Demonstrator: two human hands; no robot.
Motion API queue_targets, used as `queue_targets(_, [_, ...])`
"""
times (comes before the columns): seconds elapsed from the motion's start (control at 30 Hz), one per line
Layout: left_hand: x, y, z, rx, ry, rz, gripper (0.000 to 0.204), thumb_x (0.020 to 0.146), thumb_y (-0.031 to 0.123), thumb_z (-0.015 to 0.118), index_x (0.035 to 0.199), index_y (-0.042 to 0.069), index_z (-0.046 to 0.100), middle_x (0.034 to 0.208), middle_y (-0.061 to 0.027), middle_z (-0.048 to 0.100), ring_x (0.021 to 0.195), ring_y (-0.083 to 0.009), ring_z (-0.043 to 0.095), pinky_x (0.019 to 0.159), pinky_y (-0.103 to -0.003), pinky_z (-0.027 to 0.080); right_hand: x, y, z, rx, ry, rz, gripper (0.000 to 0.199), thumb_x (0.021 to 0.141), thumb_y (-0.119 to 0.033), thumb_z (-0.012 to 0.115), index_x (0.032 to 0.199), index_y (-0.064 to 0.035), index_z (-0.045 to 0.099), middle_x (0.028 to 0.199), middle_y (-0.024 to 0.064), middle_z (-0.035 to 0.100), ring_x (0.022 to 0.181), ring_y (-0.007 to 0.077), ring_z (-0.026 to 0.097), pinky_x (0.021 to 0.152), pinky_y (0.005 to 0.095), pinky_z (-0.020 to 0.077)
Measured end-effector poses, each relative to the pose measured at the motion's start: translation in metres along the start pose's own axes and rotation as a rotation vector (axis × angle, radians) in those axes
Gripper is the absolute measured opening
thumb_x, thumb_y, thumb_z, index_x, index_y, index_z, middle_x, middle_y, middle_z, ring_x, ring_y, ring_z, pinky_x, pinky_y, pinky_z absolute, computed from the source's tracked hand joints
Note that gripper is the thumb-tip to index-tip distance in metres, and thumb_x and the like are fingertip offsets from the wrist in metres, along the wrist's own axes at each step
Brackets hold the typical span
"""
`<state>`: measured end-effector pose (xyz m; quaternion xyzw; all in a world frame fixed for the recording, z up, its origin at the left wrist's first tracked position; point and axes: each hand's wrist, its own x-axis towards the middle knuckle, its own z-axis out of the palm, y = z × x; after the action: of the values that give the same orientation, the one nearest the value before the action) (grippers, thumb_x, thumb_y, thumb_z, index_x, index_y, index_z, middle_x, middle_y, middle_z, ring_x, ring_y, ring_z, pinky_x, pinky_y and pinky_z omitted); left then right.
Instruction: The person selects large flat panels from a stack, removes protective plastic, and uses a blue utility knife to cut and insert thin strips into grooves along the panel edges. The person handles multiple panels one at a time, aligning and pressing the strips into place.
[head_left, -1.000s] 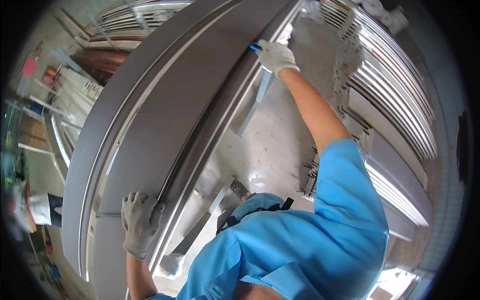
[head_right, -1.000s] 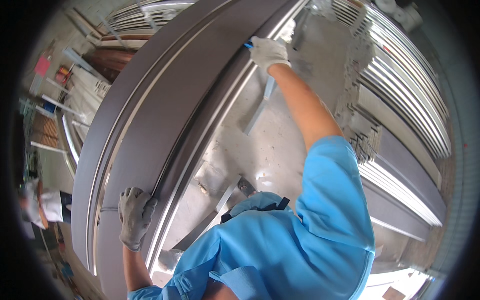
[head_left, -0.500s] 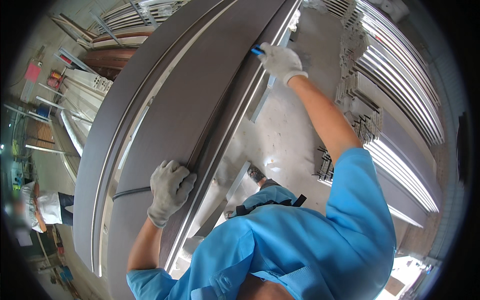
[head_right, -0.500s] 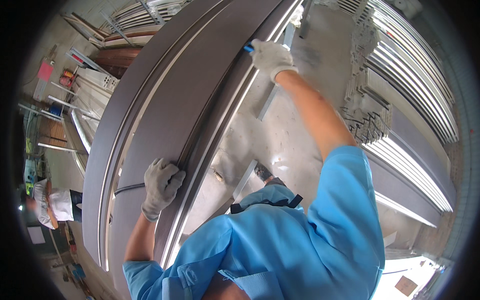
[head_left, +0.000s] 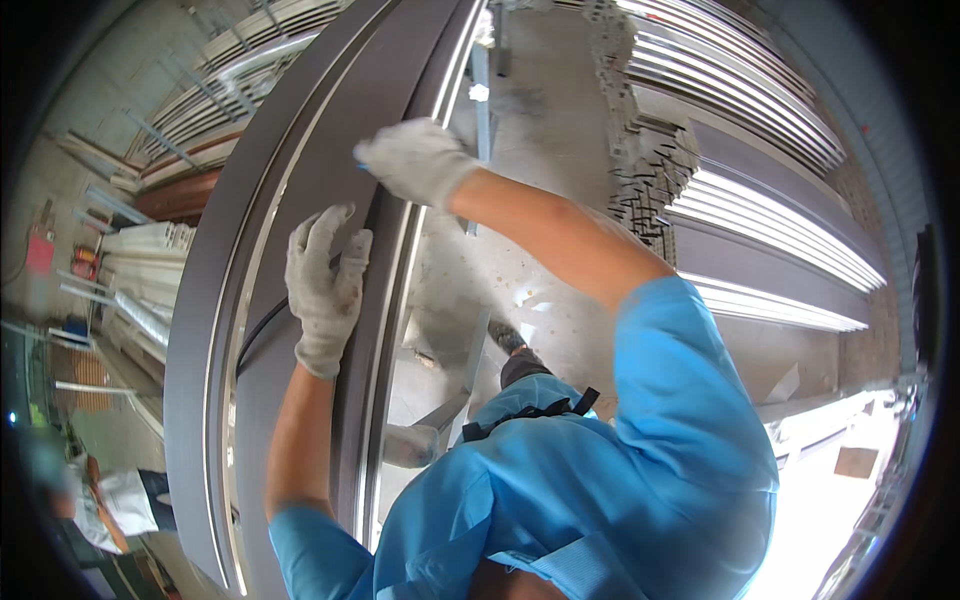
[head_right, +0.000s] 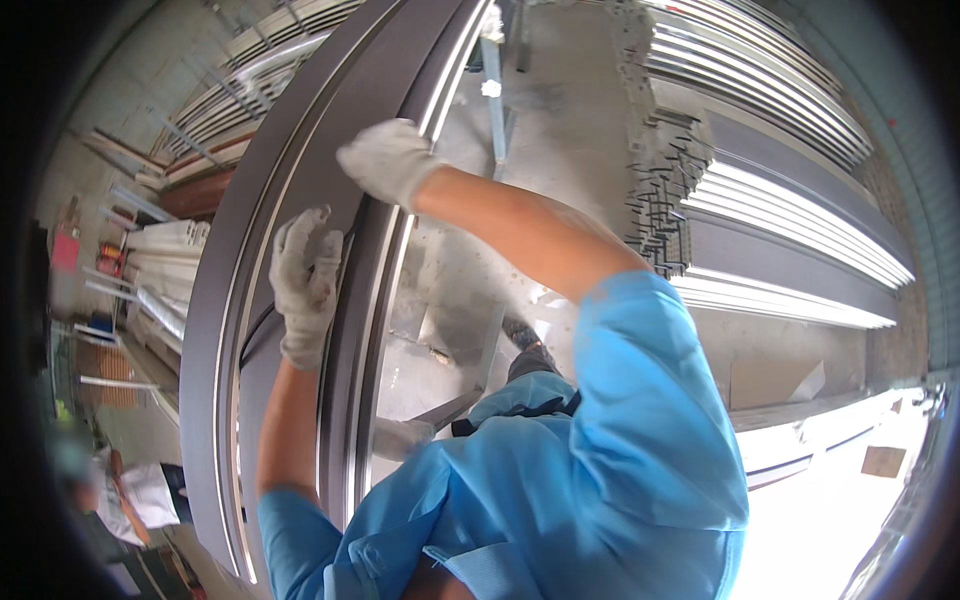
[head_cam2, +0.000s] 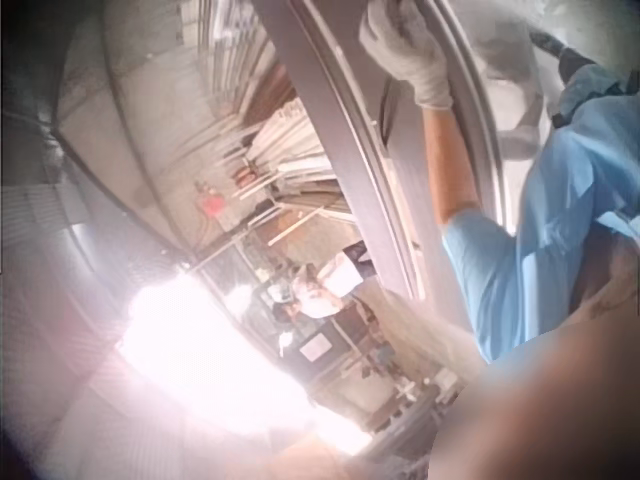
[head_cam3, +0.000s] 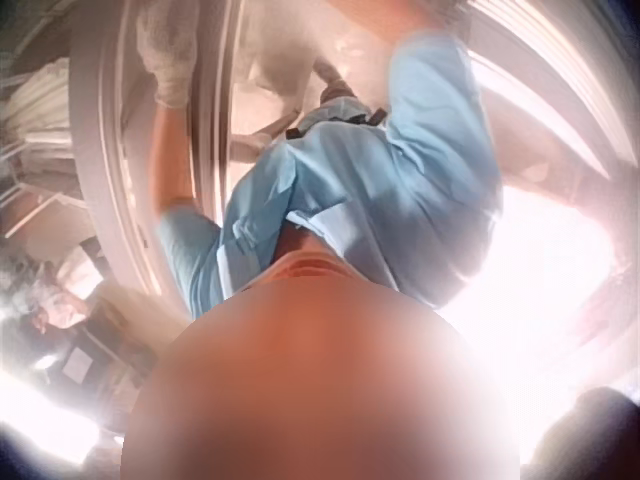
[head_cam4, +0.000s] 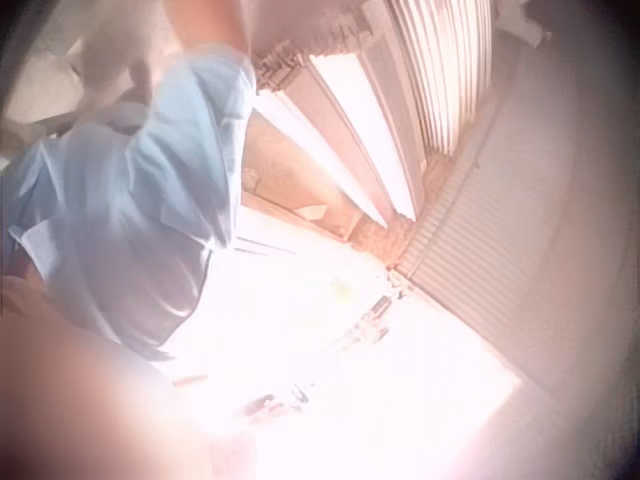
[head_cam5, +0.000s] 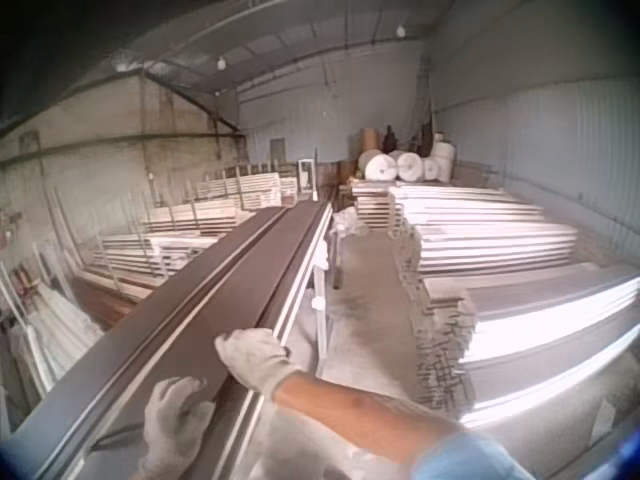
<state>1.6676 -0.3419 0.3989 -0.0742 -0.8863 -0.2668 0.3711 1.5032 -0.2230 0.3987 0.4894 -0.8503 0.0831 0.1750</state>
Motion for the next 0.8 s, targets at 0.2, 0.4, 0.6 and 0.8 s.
queue_targets(0.2, [0.038,0.127,0.01,-0.412,-0.229,0.546,0.043,0.098,0.047,0.047,0.11,0.012,0.071,0.107,-0.0105,0.07,0.11,-0.033,0.062,0.104,-0.048,0.036,0.079,-0.108,0.021,-0.253,0.115,-0.257,0.012,0.084,-0.021,0.067,0.079,-0.0109,0.072,0.079,0.0057,0.073,0.064,0.0214,0.068,0.049,0.0364,0.0487])
queue_targets(0.4, [0.024,0.033,-0.062,0.535,-0.475,0.575,0.035,0.094,0.027,0.051,0.121,0.012,0.067,0.11,-0.0061,0.067,0.107,-0.0263,0.063,0.109,-0.05,0.039,0.088,-0.167,0.079,-0.414,0.129,-0.333,0.013,0.086,-0.02,0.062,0.087,-0.0135,0.073,0.08,0.0036,0.074,0.071,0.021,0.071,0.052,0.0401,0.0506])
queue_targets(0.6, [-0.014,0.05,-0.011,-0.463,-0.58,0.314,0.039,0.084,0.024,0.064,0.119,0.009,0.066,0.103,-0.0023,0.063,0.096,-0.0199,0.062,0.101,-0.04,0.046,0.076,-0.221,0.073,-0.33,0.101,-0.368,0.012,0.085,-0.02,0.062,0.085,-0.014,0.071,0.078,0.0054,0.073,0.073,0.0224,0.073,0.053,0.0409,0.0521])
queue_targets(0.8, [-0.067,0.078,-0.048,-0.995,-0.604,0.228,0.046,0.096,0.035,0.059,0.129,0.003,0.062,0.113,-0.0175,0.067,0.109,-0.0314,0.065,0.098,-0.044,0.05,0.038,-0.198,0.004,0.329,0.153,-0.212,0.015,0.087,-0.027,0.062,0.088,-0.0134,0.069,0.081,0.0115,0.072,0.077,0.0301,0.072,0.064,0.0469,0.0556])
